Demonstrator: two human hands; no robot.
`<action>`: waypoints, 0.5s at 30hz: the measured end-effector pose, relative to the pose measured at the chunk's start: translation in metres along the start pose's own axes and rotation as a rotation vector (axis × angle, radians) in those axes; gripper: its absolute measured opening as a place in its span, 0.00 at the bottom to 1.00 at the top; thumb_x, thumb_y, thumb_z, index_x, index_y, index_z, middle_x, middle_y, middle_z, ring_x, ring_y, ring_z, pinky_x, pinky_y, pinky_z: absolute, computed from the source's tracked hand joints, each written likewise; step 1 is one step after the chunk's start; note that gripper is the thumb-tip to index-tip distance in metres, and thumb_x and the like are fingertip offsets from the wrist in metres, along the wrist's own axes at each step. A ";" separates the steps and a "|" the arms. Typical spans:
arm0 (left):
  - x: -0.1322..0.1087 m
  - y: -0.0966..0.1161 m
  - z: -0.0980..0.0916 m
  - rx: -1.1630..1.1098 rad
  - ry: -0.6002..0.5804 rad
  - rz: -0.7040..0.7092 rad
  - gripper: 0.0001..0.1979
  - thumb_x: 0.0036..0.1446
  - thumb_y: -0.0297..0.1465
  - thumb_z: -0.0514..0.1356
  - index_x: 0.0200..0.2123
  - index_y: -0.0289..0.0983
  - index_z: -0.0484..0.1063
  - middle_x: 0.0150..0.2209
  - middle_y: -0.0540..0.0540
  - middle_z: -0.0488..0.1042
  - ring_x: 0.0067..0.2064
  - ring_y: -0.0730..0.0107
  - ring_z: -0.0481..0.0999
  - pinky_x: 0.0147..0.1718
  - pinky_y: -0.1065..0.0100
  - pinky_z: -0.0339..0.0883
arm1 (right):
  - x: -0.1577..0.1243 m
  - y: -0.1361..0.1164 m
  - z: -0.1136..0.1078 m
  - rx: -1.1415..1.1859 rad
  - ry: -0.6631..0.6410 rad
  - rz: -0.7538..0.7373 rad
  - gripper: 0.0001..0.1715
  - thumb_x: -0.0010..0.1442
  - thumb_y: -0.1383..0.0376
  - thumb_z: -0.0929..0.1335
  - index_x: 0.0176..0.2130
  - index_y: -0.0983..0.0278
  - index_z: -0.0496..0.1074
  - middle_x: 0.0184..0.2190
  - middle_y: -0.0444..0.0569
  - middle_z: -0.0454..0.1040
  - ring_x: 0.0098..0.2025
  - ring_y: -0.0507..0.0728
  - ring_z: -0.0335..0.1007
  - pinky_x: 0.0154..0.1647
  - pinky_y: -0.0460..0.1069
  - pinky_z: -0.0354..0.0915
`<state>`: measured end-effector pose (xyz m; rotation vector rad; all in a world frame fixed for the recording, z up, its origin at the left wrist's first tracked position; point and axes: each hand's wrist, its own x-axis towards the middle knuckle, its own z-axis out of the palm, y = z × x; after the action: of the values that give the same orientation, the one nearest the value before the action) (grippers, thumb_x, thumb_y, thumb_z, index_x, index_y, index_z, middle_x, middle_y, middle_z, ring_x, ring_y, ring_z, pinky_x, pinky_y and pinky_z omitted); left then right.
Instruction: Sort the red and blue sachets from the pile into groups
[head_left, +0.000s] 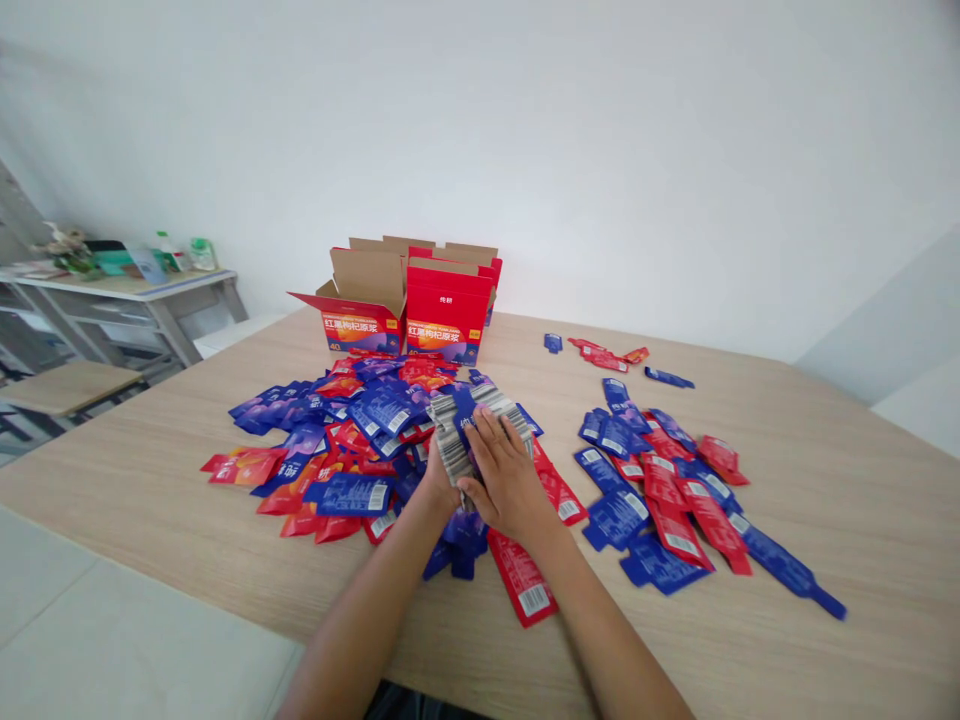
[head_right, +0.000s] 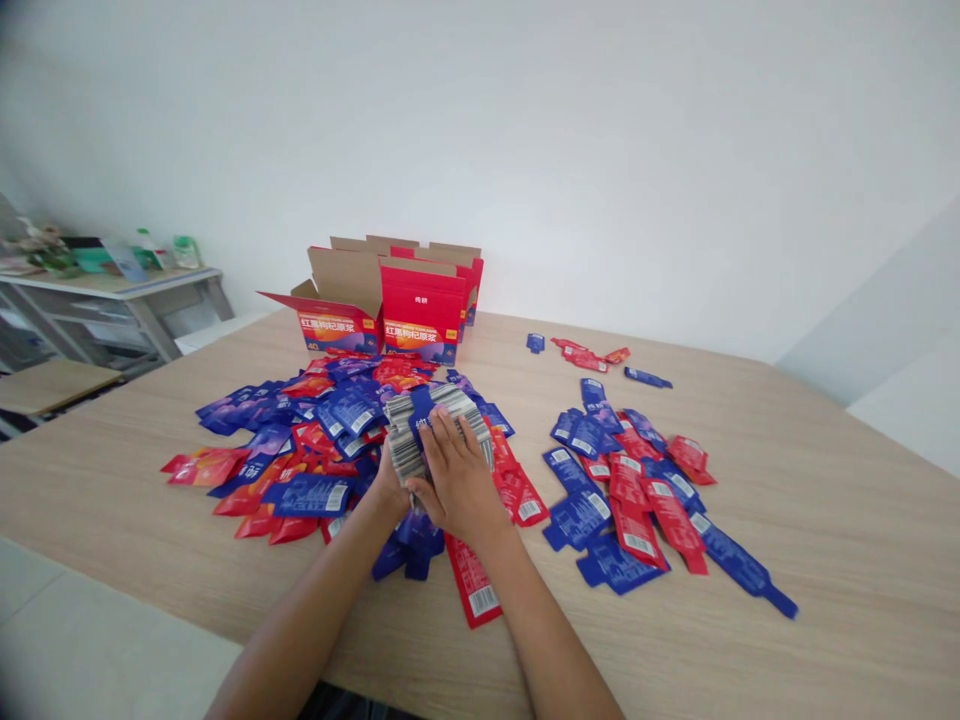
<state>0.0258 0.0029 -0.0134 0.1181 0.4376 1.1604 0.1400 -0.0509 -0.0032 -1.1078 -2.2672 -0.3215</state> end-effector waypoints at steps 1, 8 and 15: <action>-0.002 -0.007 0.000 0.019 -0.008 -0.011 0.18 0.63 0.36 0.52 0.30 0.36 0.78 0.30 0.42 0.80 0.42 0.57 0.82 0.53 0.58 0.71 | 0.000 0.002 -0.001 0.000 0.001 -0.002 0.42 0.70 0.53 0.62 0.71 0.73 0.50 0.72 0.65 0.51 0.75 0.67 0.38 0.73 0.70 0.46; -0.016 -0.044 0.005 0.016 -0.034 -0.064 0.16 0.64 0.37 0.54 0.34 0.36 0.80 0.40 0.40 0.82 0.60 0.51 0.73 0.59 0.59 0.65 | 0.001 0.012 -0.013 0.047 -0.059 0.016 0.51 0.65 0.43 0.64 0.71 0.75 0.51 0.70 0.68 0.55 0.73 0.70 0.46 0.73 0.71 0.44; -0.004 -0.001 0.001 -0.059 0.081 -0.044 0.22 0.63 0.38 0.50 0.23 0.37 0.74 0.26 0.42 0.77 0.42 0.54 0.81 0.52 0.57 0.72 | 0.006 -0.009 -0.016 0.143 -0.151 -0.022 0.50 0.60 0.48 0.71 0.68 0.75 0.60 0.68 0.67 0.60 0.71 0.70 0.53 0.70 0.67 0.56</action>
<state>0.0260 -0.0012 -0.0123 0.0099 0.4746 1.1371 0.1369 -0.0601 0.0134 -1.0655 -2.3939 -0.0849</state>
